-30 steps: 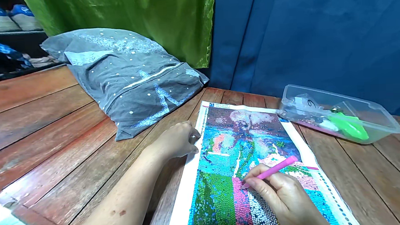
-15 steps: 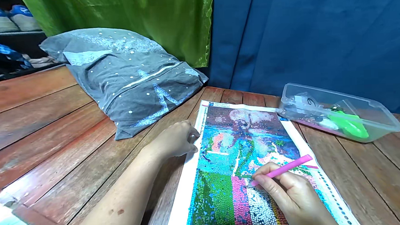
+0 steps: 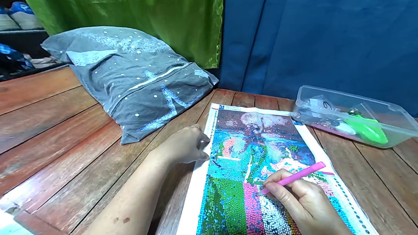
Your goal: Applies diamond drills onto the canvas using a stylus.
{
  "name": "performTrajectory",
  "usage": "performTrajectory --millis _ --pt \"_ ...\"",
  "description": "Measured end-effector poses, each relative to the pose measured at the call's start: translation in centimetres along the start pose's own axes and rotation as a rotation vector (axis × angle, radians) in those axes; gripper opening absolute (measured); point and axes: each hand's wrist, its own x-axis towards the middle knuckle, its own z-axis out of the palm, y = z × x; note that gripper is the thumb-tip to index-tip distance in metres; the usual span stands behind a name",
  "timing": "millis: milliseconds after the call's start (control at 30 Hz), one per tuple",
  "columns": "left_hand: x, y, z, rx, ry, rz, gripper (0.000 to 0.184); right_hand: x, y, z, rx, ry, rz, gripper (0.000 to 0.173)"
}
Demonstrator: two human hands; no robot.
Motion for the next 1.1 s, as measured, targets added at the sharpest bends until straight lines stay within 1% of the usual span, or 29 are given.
performTrajectory --millis 333,1100 --pt "0.06 0.14 0.07 -0.003 0.009 -0.012 0.045 0.11 -0.08 0.18 -0.015 -0.012 -0.038 0.029" --pt "0.04 0.30 0.04 0.007 -0.003 -0.035 0.047 0.16 0.15 -0.09 -0.040 -0.009 -0.038 0.029"
